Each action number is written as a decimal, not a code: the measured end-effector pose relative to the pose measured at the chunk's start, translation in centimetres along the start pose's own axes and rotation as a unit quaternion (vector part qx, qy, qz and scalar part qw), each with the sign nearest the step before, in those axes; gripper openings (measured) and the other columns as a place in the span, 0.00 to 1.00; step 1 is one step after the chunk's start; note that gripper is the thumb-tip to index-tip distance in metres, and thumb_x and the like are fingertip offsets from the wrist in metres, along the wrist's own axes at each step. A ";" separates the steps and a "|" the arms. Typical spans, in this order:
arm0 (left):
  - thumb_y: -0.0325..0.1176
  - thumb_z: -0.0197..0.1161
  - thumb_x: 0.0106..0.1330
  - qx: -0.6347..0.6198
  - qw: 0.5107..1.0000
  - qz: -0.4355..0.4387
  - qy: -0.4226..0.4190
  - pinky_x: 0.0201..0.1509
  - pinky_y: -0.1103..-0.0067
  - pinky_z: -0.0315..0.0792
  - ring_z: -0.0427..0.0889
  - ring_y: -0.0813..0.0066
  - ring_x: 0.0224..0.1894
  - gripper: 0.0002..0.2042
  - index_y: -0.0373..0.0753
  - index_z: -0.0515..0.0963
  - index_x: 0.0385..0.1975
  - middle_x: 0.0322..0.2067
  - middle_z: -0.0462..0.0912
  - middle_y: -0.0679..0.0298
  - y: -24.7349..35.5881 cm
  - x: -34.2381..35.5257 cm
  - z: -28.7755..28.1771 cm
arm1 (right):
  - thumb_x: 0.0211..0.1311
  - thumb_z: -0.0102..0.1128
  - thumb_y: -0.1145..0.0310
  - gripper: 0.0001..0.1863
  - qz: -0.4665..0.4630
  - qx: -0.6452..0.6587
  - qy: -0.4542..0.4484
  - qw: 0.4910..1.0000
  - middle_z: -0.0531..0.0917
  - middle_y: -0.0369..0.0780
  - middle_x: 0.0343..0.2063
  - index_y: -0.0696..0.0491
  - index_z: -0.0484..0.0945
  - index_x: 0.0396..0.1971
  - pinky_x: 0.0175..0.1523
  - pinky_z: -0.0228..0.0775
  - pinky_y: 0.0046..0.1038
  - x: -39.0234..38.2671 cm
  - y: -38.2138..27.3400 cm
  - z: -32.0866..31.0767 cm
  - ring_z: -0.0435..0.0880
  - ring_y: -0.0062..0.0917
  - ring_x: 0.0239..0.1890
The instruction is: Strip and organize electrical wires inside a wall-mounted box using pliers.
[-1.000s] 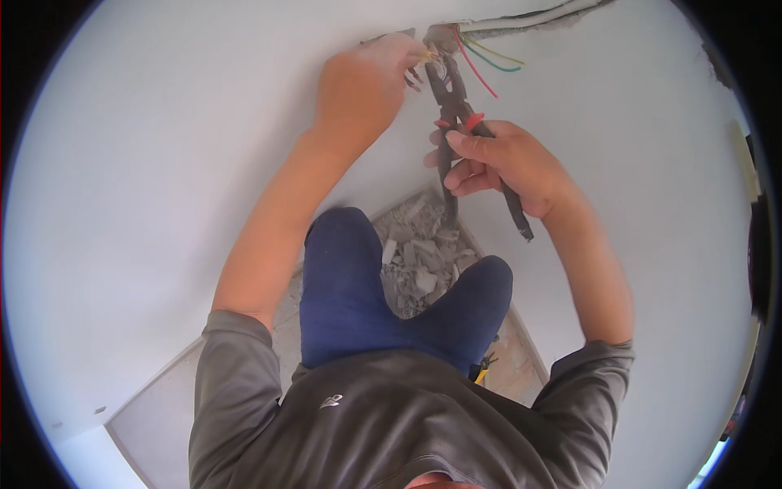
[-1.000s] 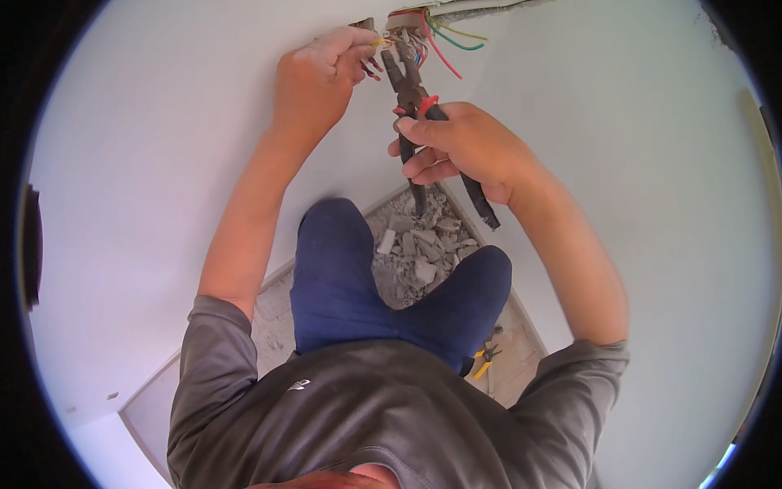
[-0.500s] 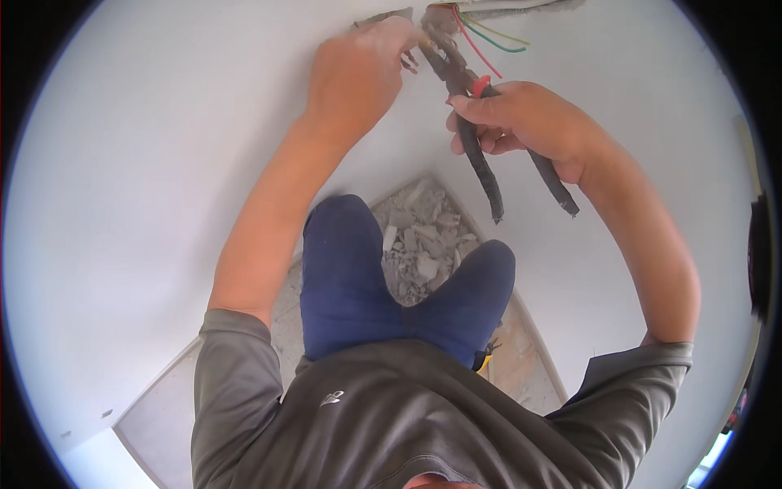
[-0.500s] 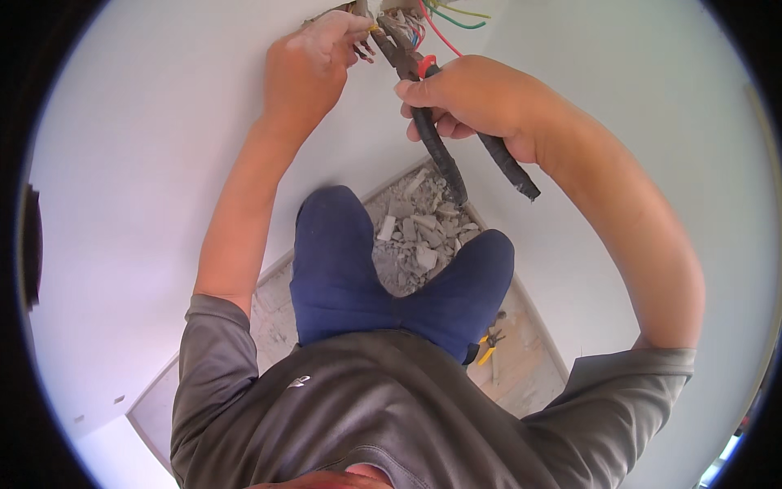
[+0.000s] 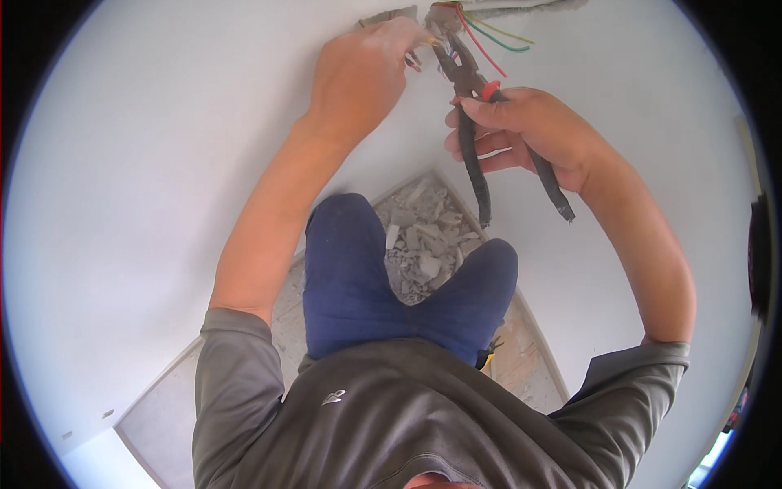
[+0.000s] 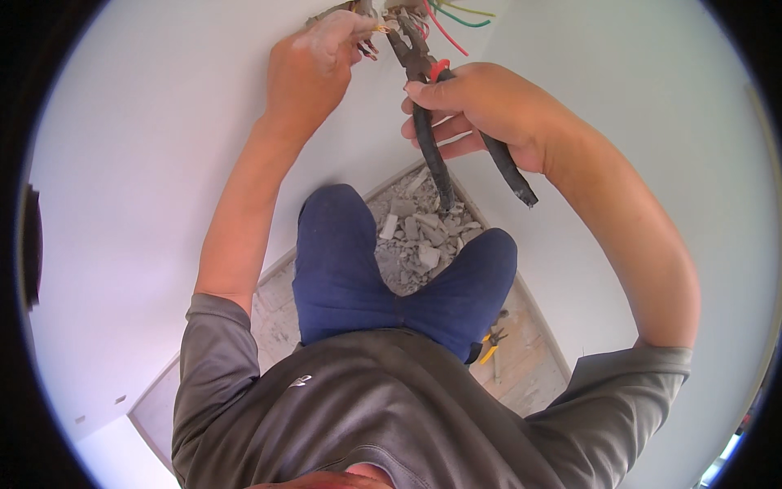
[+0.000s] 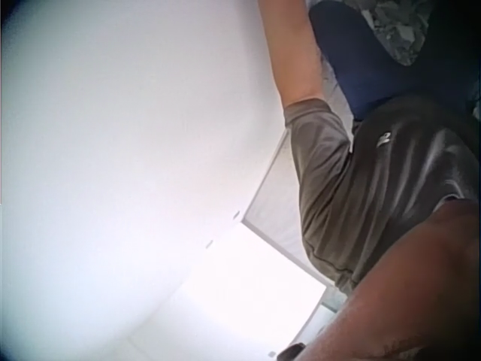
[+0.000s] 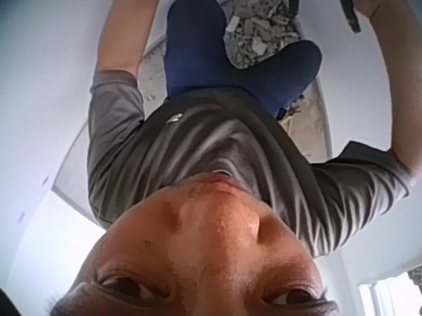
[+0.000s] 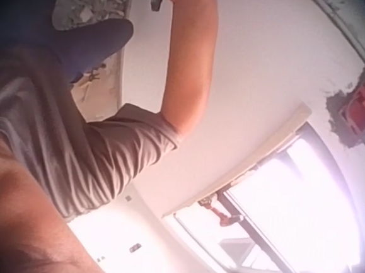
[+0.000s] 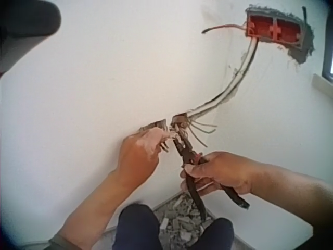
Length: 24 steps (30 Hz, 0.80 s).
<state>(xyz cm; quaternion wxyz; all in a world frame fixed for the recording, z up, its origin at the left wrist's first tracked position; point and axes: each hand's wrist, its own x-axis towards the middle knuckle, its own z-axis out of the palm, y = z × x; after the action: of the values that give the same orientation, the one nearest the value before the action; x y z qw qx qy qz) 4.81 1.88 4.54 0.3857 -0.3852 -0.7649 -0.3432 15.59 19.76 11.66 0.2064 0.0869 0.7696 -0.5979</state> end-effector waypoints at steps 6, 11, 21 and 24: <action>0.20 0.56 0.55 -0.029 0.999 -0.017 0.002 0.30 0.72 0.76 0.84 0.67 0.27 0.11 0.41 0.82 0.35 0.25 0.84 0.65 0.1 0.0 0.0 | 0.69 0.57 0.58 0.20 0.011 0.082 -0.030 0.996 0.81 0.45 0.36 0.63 0.74 0.42 0.44 0.81 0.34 -0.3 -0.2 0.5 0.85 0.33 0.36; 0.20 0.52 0.64 0.011 1.000 0.020 -0.009 0.30 0.80 0.79 0.87 0.74 0.27 0.11 0.40 0.80 0.39 0.32 0.87 0.63 -0.2 -0.1 -0.1 | 0.69 0.57 0.59 0.19 0.028 0.119 -0.051 0.991 0.80 0.46 0.36 0.64 0.74 0.42 0.43 0.82 0.35 -0.4 -0.3 0.8 0.85 0.35 0.36; 0.21 0.61 0.53 -0.007 1.000 0.026 0.013 0.30 0.71 0.76 0.84 0.63 0.28 0.10 0.42 0.80 0.33 0.28 0.84 0.64 -0.4 -0.3 0.1 | 0.69 0.56 0.60 0.18 0.028 0.201 -0.073 0.977 0.81 0.47 0.35 0.64 0.74 0.41 0.46 0.81 0.37 -0.5 0.0 1.5 0.84 0.36 0.38; 0.21 0.61 0.53 -0.009 1.000 0.019 0.004 0.30 0.71 0.76 0.84 0.63 0.28 0.09 0.42 0.79 0.33 0.28 0.85 0.64 -0.4 -0.2 0.1 | 0.68 0.56 0.61 0.18 0.029 0.205 -0.068 0.976 0.81 0.47 0.35 0.64 0.74 0.41 0.45 0.81 0.36 -0.3 0.0 1.3 0.85 0.36 0.38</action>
<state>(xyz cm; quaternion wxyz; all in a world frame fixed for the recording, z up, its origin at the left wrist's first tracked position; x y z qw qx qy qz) 4.57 1.69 4.25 0.3918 -0.4017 -0.7525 -0.3449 16.12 18.52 11.46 0.2532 0.1085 0.6122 -0.7412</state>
